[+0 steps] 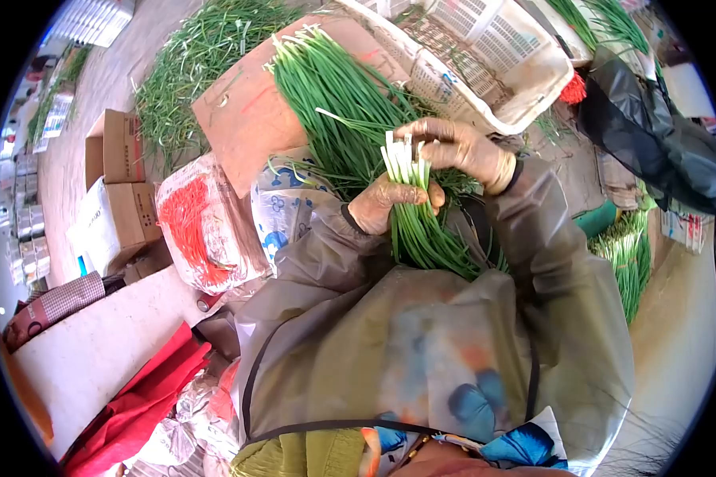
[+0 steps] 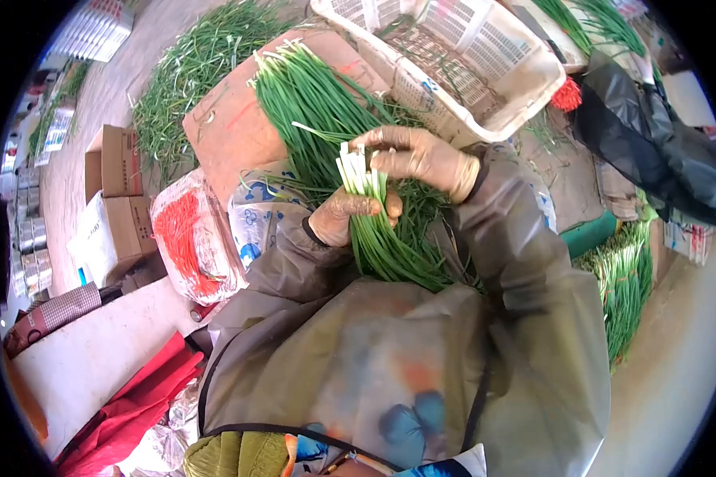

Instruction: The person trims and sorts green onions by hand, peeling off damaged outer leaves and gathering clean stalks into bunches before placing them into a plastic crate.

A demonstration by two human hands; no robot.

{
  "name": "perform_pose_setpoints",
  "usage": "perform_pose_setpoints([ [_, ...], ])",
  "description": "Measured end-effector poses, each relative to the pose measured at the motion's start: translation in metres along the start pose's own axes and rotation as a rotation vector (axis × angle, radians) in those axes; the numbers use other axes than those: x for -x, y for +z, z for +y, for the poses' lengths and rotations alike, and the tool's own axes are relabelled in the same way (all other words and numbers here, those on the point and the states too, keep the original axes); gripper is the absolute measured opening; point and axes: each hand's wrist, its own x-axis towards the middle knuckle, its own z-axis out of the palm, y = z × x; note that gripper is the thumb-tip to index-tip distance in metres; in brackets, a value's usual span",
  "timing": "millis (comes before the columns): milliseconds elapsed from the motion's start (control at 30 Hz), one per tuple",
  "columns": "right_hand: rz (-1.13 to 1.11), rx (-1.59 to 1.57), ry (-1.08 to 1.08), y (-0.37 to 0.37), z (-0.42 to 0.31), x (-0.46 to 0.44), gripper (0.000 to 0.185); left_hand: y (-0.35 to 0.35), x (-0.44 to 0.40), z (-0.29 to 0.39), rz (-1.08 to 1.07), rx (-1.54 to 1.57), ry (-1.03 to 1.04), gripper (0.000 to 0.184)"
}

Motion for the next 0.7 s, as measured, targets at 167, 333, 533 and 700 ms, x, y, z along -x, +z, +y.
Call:
perform_pose_setpoints([
  [167, 0.364, -0.188, 0.086, -0.025, 0.050, -0.049, 0.015, -0.007, -0.004, 0.000, -0.211, -0.110, 0.025, 0.068],
  [333, 0.360, 1.191, -0.049, 0.012, 0.119, -0.110, 0.030, -0.013, 0.008, -0.005, -0.211, -0.078, 0.044, 0.049],
  [533, 0.547, 0.981, 0.027, 0.001, 0.129, -0.116, 0.034, -0.029, 0.023, 0.005, 0.120, -0.060, 0.231, 0.037],
  [700, 0.558, 0.973, -0.052, 0.005, 0.060, -0.044, 0.028, -0.047, 0.011, 0.017, 0.298, 0.026, 0.424, 0.047],
])
